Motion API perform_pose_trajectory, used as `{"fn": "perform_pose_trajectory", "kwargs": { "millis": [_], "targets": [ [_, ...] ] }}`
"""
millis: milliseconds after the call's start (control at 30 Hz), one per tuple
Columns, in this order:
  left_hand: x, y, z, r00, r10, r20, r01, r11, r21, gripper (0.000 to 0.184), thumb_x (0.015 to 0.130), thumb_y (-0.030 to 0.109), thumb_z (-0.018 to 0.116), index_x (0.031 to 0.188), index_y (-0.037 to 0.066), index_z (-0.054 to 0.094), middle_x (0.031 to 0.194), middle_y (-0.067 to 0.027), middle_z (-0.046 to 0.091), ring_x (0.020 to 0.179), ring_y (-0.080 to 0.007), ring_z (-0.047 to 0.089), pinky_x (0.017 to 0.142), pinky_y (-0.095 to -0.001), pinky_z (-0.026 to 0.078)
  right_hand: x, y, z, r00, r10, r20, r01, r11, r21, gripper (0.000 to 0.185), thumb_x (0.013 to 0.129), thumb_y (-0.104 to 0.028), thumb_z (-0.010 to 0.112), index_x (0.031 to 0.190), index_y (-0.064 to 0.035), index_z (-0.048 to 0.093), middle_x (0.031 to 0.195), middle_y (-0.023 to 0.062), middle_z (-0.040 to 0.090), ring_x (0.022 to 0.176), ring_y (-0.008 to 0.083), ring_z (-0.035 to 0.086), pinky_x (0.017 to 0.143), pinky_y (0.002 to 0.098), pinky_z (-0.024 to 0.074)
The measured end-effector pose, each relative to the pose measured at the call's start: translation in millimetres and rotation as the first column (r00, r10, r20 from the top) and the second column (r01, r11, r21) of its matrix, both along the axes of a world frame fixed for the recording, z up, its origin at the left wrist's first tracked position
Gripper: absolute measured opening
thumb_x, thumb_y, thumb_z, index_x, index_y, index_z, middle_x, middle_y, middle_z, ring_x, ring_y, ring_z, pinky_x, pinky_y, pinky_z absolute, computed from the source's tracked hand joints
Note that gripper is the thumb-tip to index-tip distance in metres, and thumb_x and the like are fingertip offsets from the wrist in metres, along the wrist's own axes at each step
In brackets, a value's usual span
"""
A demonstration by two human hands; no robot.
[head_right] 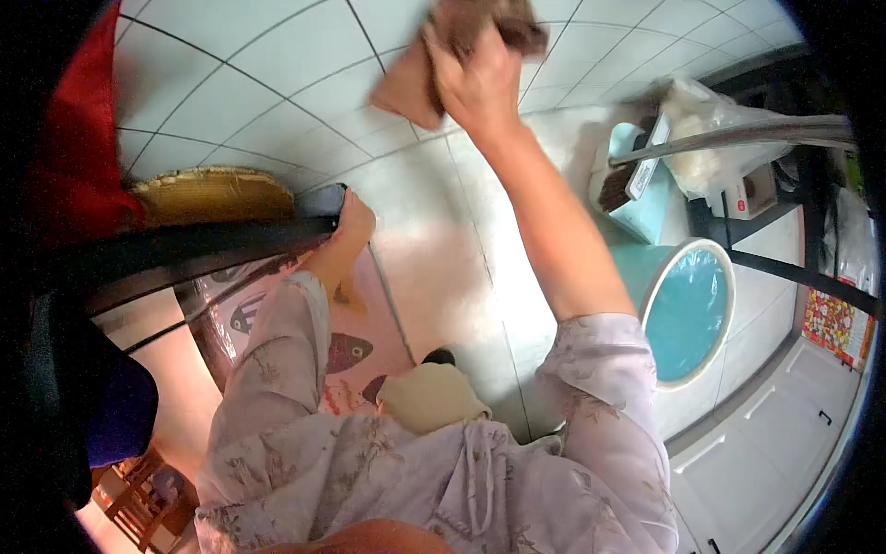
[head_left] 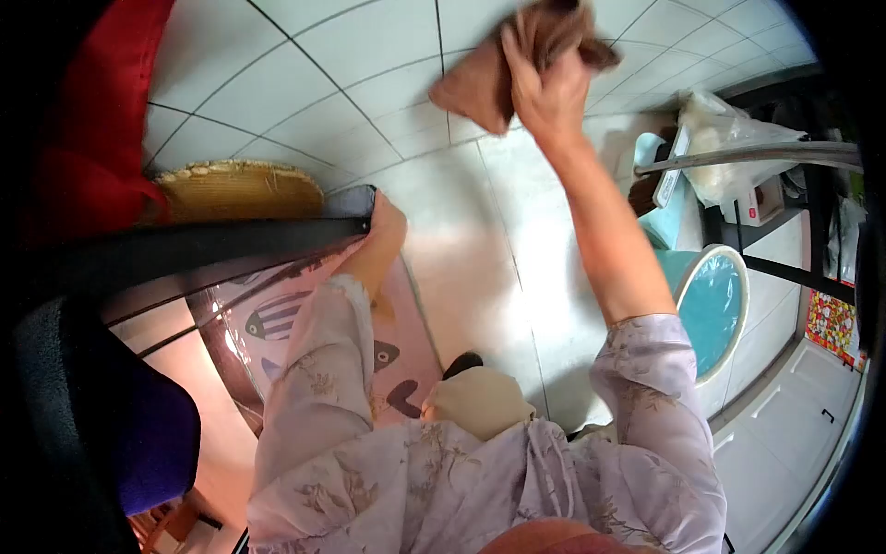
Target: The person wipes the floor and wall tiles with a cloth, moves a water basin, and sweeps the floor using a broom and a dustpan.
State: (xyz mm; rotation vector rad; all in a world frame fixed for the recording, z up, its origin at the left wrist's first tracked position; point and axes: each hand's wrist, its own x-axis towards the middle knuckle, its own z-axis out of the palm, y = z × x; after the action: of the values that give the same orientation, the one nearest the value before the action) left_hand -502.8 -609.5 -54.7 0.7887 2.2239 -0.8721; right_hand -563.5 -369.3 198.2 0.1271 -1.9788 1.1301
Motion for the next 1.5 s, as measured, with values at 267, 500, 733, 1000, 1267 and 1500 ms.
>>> {"fn": "perform_pose_trajectory", "kwargs": {
  "millis": [267,500,733,1000,1267,1500],
  "targets": [
    [-1.5,-3.1,-1.4,0.999,-0.041,-0.022,0.041,0.999,-0.016,0.035,0.086,0.019,0.05,0.116,0.005,0.061,0.124,-0.0123,0.056,0.123,-0.0356,0.043,0.105,-0.0538,0.013,-4.3,-37.7,-64.1,0.999,-0.043,0.007,0.04,0.967,0.25,0.019,0.073,-0.024,0.062,0.073,-0.0058,0.063,0.066,0.0138,0.061,0.06,0.0343,0.059,0.051,0.04,0.048],
    [-0.8,3.2,-2.7,0.999,0.031,0.018,-0.031,0.999,-0.025,0.037,0.085,0.015,0.047,0.115,-0.004,0.059,0.128,-0.0194,0.05,0.127,-0.0379,0.035,0.108,-0.0521,0.006,17.2,-87.3,-173.7,0.882,0.036,0.469,-0.142,0.971,0.194,0.02,0.07,-0.024,0.066,0.068,-0.0036,0.065,0.066,0.0166,0.062,0.06,0.0356,0.061,0.058,0.0412,0.0518],
    [-5.9,-6.2,-35.5,0.993,-0.065,-0.095,0.061,0.997,-0.05,0.036,0.084,0.012,0.05,0.115,-0.004,0.058,0.131,-0.0198,0.048,0.129,-0.0402,0.031,0.107,-0.0542,0.003,18.3,-102.3,-124.9,0.892,0.212,0.399,-0.329,0.91,0.253,0.011,0.065,-0.012,0.067,0.066,-0.0033,0.06,0.065,0.0165,0.06,0.06,0.0355,0.06,0.055,0.0415,0.0502],
    [-4.9,6.1,4.6,0.998,0.031,0.047,-0.029,0.998,-0.05,0.037,0.082,0.015,0.054,0.116,0.003,0.061,0.127,-0.014,0.053,0.124,-0.0357,0.039,0.107,-0.052,0.002,-3.8,-85.1,-33.8,0.977,0.093,-0.193,-0.042,0.966,0.256,0.022,0.069,-0.012,0.073,0.087,-0.0038,0.065,0.07,0.0088,0.064,0.058,0.0287,0.061,0.052,0.0326,0.0485],
    [-1.0,-0.5,5.2,1.0,0.014,0.015,-0.014,1.0,0.014,0.037,0.084,0.017,0.051,0.118,0.003,0.059,0.127,-0.0143,0.053,0.125,-0.0347,0.038,0.108,-0.0521,0.003,9.4,-57.5,-125.7,0.934,-0.004,0.357,-0.029,0.996,0.087,0.016,0.068,-0.014,0.065,0.065,-0.0003,0.058,0.065,0.0196,0.06,0.062,0.0393,0.059,0.057,0.0422,0.0504],
    [-3.2,5.0,3.2,0.996,0.049,0.071,-0.043,0.996,-0.08,0.038,0.088,0.017,0.045,0.123,0.004,0.055,0.134,-0.0163,0.046,0.13,-0.0369,0.033,0.107,-0.0559,0.003,8.6,-64.7,-44.1,0.998,0.068,-0.013,-0.067,0.997,0.045,0.022,0.07,-0.019,0.067,0.064,-0.0025,0.055,0.061,0.0177,0.059,0.06,0.0374,0.059,0.053,0.0408,0.0496]
  ]
}}
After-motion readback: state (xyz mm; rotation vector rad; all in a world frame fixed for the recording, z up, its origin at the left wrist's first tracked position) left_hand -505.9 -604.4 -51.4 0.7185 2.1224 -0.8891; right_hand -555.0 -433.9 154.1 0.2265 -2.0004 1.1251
